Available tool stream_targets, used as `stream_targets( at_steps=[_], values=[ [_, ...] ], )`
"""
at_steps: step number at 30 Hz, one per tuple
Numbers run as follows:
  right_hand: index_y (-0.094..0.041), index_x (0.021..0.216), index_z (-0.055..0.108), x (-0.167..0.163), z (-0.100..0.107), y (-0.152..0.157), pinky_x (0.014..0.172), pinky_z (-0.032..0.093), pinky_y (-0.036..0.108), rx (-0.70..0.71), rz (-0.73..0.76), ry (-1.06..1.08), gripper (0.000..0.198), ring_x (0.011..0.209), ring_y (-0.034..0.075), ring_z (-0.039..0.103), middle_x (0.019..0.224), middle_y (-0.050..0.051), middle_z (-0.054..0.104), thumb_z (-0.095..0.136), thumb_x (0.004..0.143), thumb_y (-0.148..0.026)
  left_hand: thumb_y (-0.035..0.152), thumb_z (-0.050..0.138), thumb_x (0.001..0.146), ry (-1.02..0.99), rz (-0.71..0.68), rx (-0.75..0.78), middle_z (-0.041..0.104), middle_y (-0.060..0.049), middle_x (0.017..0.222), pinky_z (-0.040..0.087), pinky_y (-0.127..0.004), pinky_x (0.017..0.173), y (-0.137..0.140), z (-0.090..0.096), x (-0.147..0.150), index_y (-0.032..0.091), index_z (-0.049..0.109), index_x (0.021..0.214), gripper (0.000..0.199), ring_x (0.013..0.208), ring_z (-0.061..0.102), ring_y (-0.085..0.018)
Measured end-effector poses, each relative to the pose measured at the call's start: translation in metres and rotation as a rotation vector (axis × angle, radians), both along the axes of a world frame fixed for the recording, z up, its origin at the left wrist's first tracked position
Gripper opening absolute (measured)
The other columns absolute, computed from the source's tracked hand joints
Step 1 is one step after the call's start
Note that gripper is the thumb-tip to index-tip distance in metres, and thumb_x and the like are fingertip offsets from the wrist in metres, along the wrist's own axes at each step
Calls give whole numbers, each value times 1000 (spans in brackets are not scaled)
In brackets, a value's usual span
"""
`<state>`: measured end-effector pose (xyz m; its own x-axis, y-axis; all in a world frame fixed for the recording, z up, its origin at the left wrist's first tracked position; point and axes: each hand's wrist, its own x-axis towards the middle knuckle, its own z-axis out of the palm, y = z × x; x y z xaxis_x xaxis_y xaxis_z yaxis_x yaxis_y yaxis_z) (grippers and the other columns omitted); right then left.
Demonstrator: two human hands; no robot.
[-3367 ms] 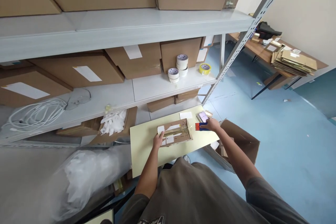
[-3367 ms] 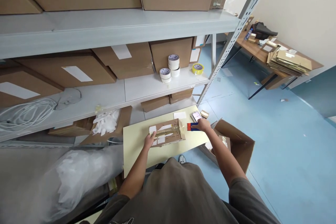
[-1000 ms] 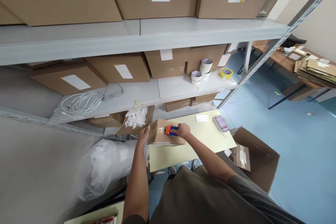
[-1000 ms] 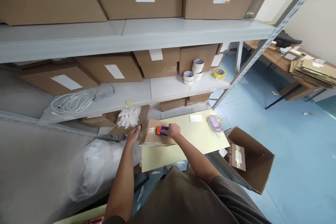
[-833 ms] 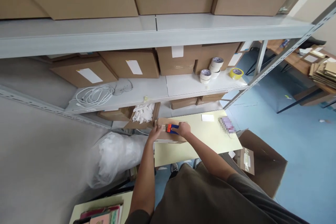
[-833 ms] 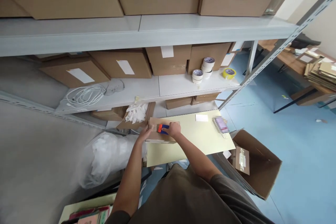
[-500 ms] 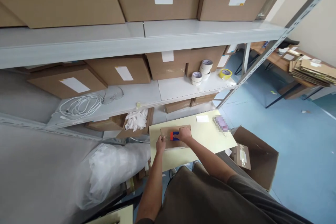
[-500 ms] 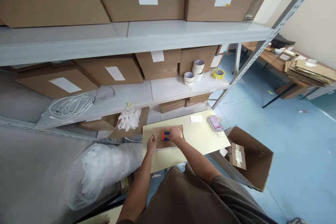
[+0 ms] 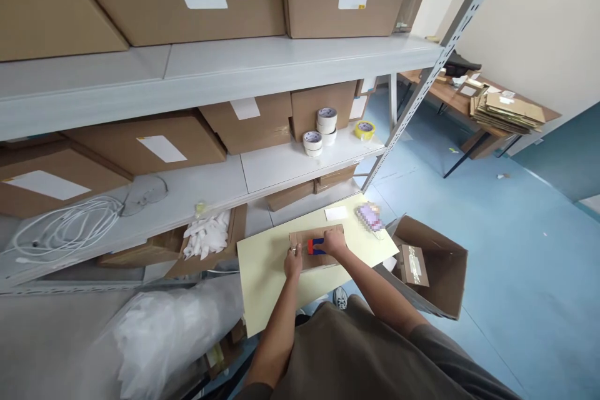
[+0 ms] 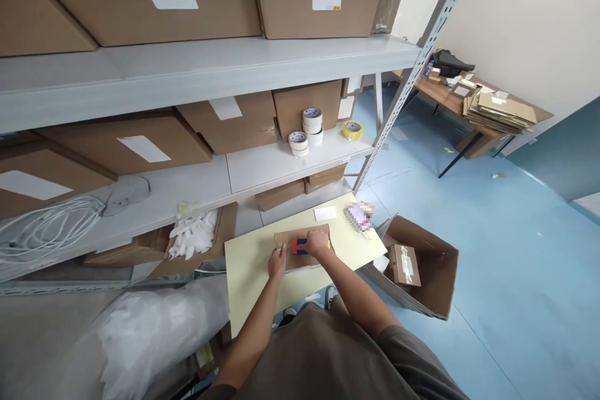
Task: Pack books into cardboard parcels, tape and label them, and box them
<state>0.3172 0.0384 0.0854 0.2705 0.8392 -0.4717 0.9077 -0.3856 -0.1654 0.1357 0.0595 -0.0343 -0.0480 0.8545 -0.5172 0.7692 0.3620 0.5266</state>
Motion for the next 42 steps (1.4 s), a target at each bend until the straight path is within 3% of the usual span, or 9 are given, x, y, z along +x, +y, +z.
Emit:
stream_targets(
  at_steps=[12,32,36,42],
  values=[
    [-15,117,79,18,1,2,83,56,32,5,31,27,62,108,32,75,120,19,78,78,83,-67,61,37,106,43,6,34,78,-17,123,54,-36,89,-2,-5,12,19,68,129,57,118,73,-33],
    [-16,116,79,27,4,2,82,55,30,-11,17,8,62,109,31,74,121,18,78,81,81,-66,65,39,104,4,35,4,77,-16,126,53,-37,89,-3,2,17,21,67,130,58,119,72,-33],
    [-16,115,78,56,6,-4,79,55,29,-24,9,-15,60,105,30,75,118,17,78,81,81,-65,64,39,104,0,35,0,76,-16,128,53,-37,90,-3,2,18,21,68,129,58,120,72,-33],
    [-17,103,80,149,9,-35,74,52,30,-54,-7,-79,52,97,29,75,106,17,79,80,84,-65,64,39,104,20,21,-5,77,-15,127,53,-36,89,-2,6,18,22,68,127,56,118,72,-32]
  ],
)
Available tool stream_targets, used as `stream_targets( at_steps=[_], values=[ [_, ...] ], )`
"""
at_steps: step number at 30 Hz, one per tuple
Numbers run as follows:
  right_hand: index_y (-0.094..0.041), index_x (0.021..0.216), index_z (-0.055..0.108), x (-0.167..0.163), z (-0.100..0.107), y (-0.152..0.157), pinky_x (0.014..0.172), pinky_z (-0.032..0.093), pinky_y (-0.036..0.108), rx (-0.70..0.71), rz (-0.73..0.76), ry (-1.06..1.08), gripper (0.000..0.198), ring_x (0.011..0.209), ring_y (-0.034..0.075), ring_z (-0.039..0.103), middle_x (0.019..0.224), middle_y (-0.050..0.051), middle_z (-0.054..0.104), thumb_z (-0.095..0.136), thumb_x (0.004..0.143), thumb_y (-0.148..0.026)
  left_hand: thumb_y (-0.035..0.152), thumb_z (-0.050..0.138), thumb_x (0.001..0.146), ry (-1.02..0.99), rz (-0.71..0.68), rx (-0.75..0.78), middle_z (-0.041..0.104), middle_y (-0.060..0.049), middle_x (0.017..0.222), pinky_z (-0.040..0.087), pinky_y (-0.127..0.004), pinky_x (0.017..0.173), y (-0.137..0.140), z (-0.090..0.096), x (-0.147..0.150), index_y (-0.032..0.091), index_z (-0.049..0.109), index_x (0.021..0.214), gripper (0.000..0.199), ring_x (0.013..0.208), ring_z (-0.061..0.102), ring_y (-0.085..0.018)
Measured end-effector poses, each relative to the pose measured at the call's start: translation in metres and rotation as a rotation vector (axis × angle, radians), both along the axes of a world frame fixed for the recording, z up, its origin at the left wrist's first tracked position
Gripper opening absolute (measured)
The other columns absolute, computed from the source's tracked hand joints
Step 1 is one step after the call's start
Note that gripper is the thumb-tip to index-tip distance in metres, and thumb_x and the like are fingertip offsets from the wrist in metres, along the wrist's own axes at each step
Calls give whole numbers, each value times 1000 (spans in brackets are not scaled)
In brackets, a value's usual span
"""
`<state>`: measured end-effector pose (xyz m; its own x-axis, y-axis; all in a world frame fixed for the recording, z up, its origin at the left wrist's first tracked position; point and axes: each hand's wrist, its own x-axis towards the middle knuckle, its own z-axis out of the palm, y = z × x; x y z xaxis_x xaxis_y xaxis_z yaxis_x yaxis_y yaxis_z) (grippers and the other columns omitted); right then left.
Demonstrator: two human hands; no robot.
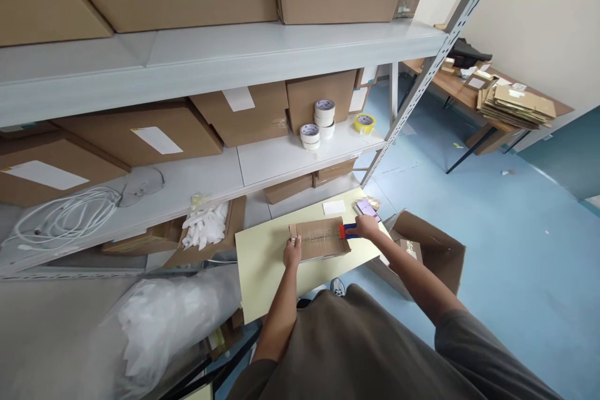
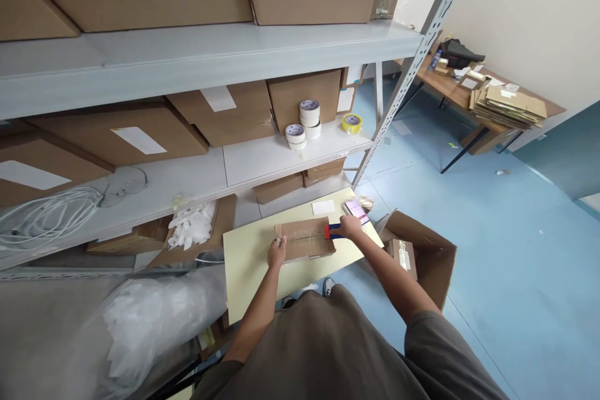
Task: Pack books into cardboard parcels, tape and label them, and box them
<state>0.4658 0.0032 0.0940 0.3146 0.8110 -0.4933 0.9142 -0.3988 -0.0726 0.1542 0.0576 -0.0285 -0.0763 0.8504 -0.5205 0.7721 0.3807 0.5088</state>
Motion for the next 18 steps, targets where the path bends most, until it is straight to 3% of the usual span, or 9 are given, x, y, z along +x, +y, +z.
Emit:
stream_targets(
  at_steps=[4,8,13,18],
  values=[
    [-12,103,80,49,5,-26,69,49,31,30,-71,-6,50,90,27,73,102,19,78,81,86,-59,63,39,104,-21,-13,13,77,-15,126,53,-36,88,1,0,-2,22,69,126,54,118,72,-33],
    [-15,104,80,55,7,-36,68,47,28,28,-88,15,47,88,24,73,100,15,79,80,87,-59,62,42,104,-59,-28,37,78,-14,124,54,-34,89,5,-7,-14,22,72,122,52,118,72,-32],
    [-19,94,79,10,8,-26,64,45,26,32,-120,51,50,89,24,74,98,12,80,79,83,-68,54,44,106,-174,-21,41,80,-14,121,55,-31,94,17,-18,-52,21,76,118,47,122,72,-29],
    [-20,93,79,-72,29,3,66,45,26,114,-76,124,56,92,25,75,98,12,80,74,84,-75,49,50,104,-89,13,52,81,-20,114,58,-36,91,31,-10,-101,12,77,116,47,116,75,-33]
  ],
)
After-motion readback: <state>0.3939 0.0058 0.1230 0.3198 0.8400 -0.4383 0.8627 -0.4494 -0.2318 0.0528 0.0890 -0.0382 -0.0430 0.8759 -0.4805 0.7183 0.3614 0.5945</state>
